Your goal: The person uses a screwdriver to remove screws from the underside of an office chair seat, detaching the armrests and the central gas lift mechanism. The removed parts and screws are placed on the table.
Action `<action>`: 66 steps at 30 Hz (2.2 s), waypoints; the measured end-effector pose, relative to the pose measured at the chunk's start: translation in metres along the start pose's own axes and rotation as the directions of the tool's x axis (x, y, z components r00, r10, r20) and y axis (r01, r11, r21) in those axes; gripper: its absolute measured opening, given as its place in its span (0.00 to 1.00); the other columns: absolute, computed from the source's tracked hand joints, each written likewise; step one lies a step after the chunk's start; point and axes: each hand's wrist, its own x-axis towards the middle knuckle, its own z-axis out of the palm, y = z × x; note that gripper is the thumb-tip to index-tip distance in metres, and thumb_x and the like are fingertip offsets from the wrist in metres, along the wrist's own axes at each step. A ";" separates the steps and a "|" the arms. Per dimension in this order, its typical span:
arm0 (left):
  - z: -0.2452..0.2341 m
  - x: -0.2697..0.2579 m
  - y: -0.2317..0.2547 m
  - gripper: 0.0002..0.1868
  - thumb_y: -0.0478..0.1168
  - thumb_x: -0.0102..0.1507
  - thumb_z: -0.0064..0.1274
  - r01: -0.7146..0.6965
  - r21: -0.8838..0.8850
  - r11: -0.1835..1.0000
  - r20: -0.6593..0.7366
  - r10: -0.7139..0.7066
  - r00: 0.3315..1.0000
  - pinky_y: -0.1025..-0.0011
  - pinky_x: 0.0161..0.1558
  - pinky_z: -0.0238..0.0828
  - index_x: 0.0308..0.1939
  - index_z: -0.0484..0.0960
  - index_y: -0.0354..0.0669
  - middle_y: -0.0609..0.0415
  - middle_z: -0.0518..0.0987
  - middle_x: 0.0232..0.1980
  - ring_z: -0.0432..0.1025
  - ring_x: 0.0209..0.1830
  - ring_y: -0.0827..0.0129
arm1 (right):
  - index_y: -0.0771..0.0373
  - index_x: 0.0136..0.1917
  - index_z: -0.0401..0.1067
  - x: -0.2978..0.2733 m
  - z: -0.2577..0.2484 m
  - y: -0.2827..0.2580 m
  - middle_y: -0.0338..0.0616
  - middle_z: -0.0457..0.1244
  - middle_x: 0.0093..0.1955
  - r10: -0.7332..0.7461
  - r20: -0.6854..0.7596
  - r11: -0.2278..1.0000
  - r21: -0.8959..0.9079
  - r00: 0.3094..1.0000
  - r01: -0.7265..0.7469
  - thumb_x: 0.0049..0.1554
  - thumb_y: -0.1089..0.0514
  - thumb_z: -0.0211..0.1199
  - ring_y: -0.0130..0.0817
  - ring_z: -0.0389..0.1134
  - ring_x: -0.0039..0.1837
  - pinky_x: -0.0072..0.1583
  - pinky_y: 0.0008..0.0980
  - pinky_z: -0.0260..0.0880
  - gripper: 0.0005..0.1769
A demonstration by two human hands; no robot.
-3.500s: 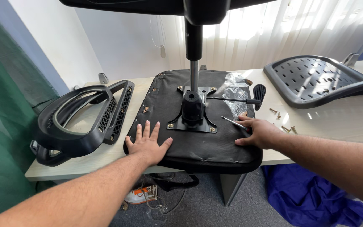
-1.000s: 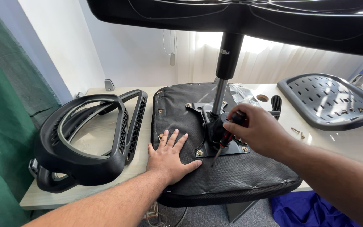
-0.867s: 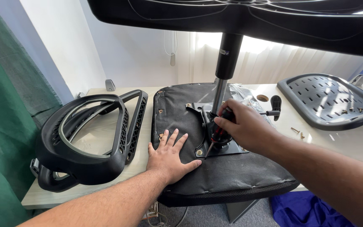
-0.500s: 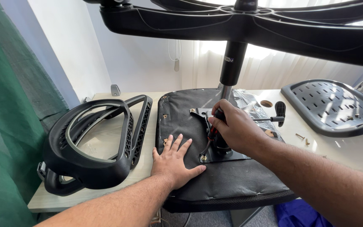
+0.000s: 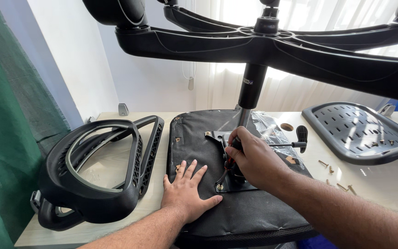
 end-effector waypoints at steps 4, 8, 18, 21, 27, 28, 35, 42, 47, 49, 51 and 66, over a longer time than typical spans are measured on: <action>0.001 -0.001 -0.002 0.56 0.84 0.57 0.39 -0.005 -0.007 1.000 -0.003 0.005 1.000 0.40 0.81 0.27 0.82 0.38 0.74 0.65 0.31 0.87 0.24 0.86 0.67 | 0.58 0.55 0.64 -0.001 0.000 0.000 0.47 0.71 0.49 -0.022 -0.013 1.000 -0.015 1.000 0.022 0.63 0.49 0.55 0.36 0.75 0.51 0.52 0.41 0.75 0.12; 0.002 0.001 -0.002 0.56 0.84 0.57 0.39 -0.010 -0.004 1.000 -0.003 0.010 1.000 0.40 0.81 0.27 0.82 0.38 0.74 0.65 0.31 0.87 0.24 0.86 0.67 | 0.58 0.54 0.63 -0.003 0.001 -0.001 0.47 0.71 0.48 -0.021 0.003 1.000 -0.017 1.000 0.021 0.63 0.50 0.55 0.35 0.75 0.51 0.52 0.41 0.75 0.12; 0.001 0.002 -0.001 0.55 0.83 0.57 0.38 -0.007 0.000 1.000 0.019 0.007 1.000 0.40 0.81 0.27 0.82 0.38 0.74 0.64 0.31 0.87 0.24 0.86 0.67 | 0.56 0.54 0.64 -0.004 -0.002 -0.006 0.43 0.70 0.46 -0.001 0.091 1.000 0.007 0.996 0.000 0.64 0.50 0.57 0.33 0.73 0.49 0.52 0.40 0.75 0.10; 0.001 0.002 -0.002 0.55 0.83 0.58 0.38 -0.003 0.002 1.000 0.024 0.003 1.000 0.40 0.82 0.26 0.82 0.37 0.74 0.64 0.31 0.87 0.24 0.86 0.67 | 0.56 0.53 0.65 -0.004 0.000 -0.009 0.43 0.70 0.44 -0.051 0.126 0.998 0.046 0.991 0.045 0.62 0.51 0.58 0.32 0.73 0.49 0.54 0.39 0.74 0.09; 0.001 0.002 0.000 0.55 0.83 0.58 0.38 -0.001 0.000 1.000 0.027 0.001 1.000 0.41 0.82 0.26 0.82 0.37 0.74 0.64 0.31 0.87 0.24 0.86 0.68 | 0.60 0.52 0.68 0.003 0.010 -0.016 0.45 0.70 0.44 -0.076 0.113 0.997 -0.011 0.991 0.078 0.61 0.53 0.57 0.34 0.73 0.49 0.55 0.39 0.73 0.10; 0.001 0.002 0.000 0.55 0.83 0.58 0.38 -0.003 -0.002 1.000 0.026 0.003 1.000 0.41 0.82 0.26 0.82 0.37 0.74 0.64 0.31 0.87 0.24 0.86 0.68 | 0.62 0.52 0.69 0.005 0.011 -0.018 0.47 0.70 0.44 -0.059 0.101 0.998 -0.011 0.993 0.061 0.61 0.54 0.56 0.35 0.74 0.49 0.55 0.39 0.75 0.10; 0.002 0.002 -0.002 0.55 0.82 0.58 0.39 -0.003 -0.014 1.000 0.021 0.004 1.000 0.40 0.82 0.26 0.82 0.38 0.75 0.65 0.31 0.87 0.24 0.86 0.68 | 0.63 0.54 0.74 0.031 -0.003 -0.024 0.50 0.73 0.43 0.165 0.047 0.953 -0.266 0.985 -0.147 0.61 0.50 0.57 0.36 0.75 0.43 0.53 0.38 0.77 0.16; 0.002 0.003 -0.002 0.55 0.83 0.58 0.39 -0.006 -0.007 1.000 0.024 0.006 1.000 0.40 0.81 0.26 0.82 0.38 0.75 0.64 0.31 0.87 0.23 0.86 0.68 | 0.65 0.42 0.80 0.059 -0.010 -0.016 0.42 0.71 0.31 0.256 0.238 0.898 -0.418 0.937 -0.139 0.62 0.47 0.57 0.28 0.71 0.34 0.42 0.34 0.73 0.20; 0.002 0.002 -0.001 0.55 0.84 0.57 0.38 -0.001 0.001 1.000 0.020 0.001 1.000 0.41 0.82 0.26 0.82 0.38 0.74 0.64 0.31 0.87 0.24 0.86 0.68 | 0.67 0.39 0.82 0.077 -0.012 -0.004 0.38 0.71 0.28 0.191 0.346 0.895 -0.445 0.919 -0.018 0.60 0.49 0.60 0.23 0.69 0.33 0.40 0.34 0.70 0.21; 0.002 0.002 -0.001 0.55 0.83 0.57 0.38 0.002 -0.001 1.000 0.019 -0.002 1.000 0.41 0.82 0.26 0.82 0.38 0.75 0.65 0.31 0.87 0.24 0.86 0.68 | 0.68 0.39 0.84 0.080 -0.011 -0.002 0.38 0.72 0.29 0.157 0.367 0.885 -0.463 0.917 0.034 0.59 0.50 0.61 0.25 0.69 0.33 0.40 0.32 0.70 0.20; 0.002 0.002 -0.001 0.55 0.83 0.57 0.38 0.002 -0.004 1.000 0.017 -0.002 1.000 0.41 0.82 0.26 0.82 0.38 0.75 0.65 0.31 0.87 0.24 0.86 0.68 | 0.64 0.43 0.81 0.079 -0.011 -0.001 0.39 0.71 0.30 0.091 0.402 0.892 -0.439 0.911 0.104 0.57 0.51 0.62 0.27 0.71 0.33 0.40 0.33 0.72 0.14; 0.000 -0.001 -0.001 0.55 0.83 0.57 0.41 -0.003 -0.032 0.999 -0.006 0.003 1.000 0.41 0.81 0.27 0.82 0.40 0.75 0.65 0.33 0.87 0.25 0.86 0.68 | 0.65 0.40 0.81 0.072 -0.009 0.000 0.40 0.67 0.24 0.199 0.398 0.940 -0.336 0.896 -0.060 0.63 0.42 0.54 0.27 0.65 0.28 0.35 0.33 0.64 0.28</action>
